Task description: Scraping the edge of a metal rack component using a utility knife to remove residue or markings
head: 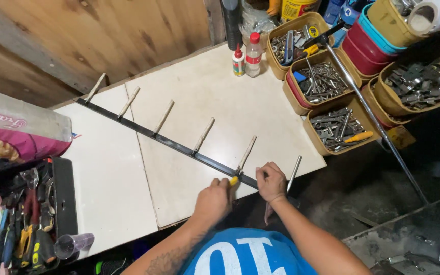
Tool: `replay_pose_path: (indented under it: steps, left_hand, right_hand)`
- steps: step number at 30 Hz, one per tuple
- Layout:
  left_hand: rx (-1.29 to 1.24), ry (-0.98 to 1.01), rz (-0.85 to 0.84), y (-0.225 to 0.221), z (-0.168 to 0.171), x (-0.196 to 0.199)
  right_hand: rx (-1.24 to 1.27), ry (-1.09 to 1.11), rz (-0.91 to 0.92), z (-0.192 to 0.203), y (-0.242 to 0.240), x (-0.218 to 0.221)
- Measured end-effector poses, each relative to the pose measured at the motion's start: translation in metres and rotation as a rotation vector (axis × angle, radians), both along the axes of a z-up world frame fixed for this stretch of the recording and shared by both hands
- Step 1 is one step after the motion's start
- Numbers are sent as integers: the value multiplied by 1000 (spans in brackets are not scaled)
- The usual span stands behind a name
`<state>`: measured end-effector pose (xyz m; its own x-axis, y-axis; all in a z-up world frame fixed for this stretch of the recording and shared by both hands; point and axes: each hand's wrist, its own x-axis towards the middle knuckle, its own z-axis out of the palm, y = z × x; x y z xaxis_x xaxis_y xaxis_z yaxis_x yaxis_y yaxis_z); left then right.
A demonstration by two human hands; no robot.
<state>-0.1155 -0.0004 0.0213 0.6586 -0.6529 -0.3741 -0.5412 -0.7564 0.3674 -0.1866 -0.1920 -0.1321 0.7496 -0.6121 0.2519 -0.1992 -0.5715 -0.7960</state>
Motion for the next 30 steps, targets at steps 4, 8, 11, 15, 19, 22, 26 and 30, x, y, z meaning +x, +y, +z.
replay_pose_path:
  steps: [4,8,11,15,19,22,26,30]
  left_hand:
    - [-30,-7,129,22,-9,18]
    - [-33,-11,222,34,-10,19]
    - [-33,28,255,37,-14,20]
    - [-38,117,298,35,-7,14]
    - [-61,156,306,37,-8,13]
    - [-76,163,298,37,-1,11]
    - [-125,114,218,37,2,12]
    - [-154,18,93,37,-5,19]
  right_hand:
    - [-1,145,4,11,9,3]
    - [-125,348,59,15,14,10]
    - [-21,602,114,64,20,28]
    - [86,808,209,80,27,45]
    - [143,880,169,14,16,51]
    - [149,922,142,4,14,50]
    - [113,813,208,15,16,46]
    - [-51,668,277,8,13,31]
